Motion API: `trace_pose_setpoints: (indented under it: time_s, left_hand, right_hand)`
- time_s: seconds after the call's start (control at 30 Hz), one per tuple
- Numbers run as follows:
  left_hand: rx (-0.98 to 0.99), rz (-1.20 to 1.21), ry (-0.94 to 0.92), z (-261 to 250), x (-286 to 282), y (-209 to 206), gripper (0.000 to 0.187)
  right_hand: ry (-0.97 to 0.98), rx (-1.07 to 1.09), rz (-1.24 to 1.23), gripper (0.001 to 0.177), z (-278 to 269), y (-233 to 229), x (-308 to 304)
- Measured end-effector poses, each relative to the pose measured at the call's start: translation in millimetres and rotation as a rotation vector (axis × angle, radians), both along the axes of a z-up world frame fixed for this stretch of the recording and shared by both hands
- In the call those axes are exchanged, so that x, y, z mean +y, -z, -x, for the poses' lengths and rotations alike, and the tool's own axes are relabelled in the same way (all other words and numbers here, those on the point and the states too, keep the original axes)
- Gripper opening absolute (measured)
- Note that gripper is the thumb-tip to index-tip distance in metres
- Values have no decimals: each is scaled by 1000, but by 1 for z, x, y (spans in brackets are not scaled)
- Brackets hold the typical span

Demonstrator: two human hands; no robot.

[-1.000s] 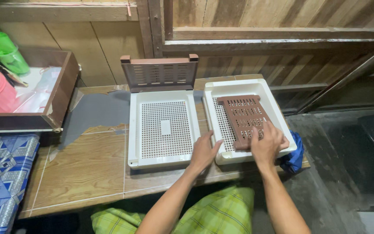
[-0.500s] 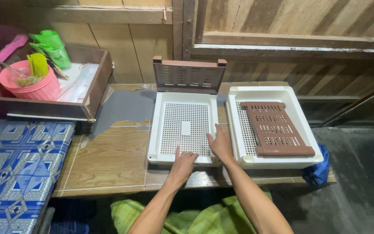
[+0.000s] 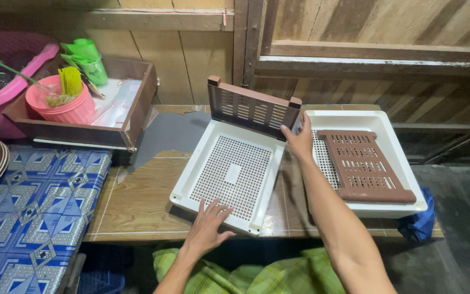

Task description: The person assembles a three-tier plastic storage unit by attaching brown side panels to white trays and stacking them. They wipe the trays with a blue cloth before and during assembly, then secure the side panels to form a complete unit.

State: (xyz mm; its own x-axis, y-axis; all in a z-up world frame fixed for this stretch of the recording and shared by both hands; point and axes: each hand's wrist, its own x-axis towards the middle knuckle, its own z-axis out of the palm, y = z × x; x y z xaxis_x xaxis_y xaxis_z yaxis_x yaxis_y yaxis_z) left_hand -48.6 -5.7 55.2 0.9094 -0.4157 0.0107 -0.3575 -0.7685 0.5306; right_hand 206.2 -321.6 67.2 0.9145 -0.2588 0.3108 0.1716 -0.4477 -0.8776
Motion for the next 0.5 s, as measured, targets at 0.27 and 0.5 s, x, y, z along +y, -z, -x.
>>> trace_pose_setpoints:
  time_s: [0.27, 0.5]
  left_hand:
    - [102, 572, -1022, 21, -61, 72, 118]
    - [186, 632, -1112, 8, -60, 68, 119]
  right_hand:
    - [-43, -4, 21, 52, -16, -26, -7]
    - [-28, -37, 160, 28, -6, -31, -12]
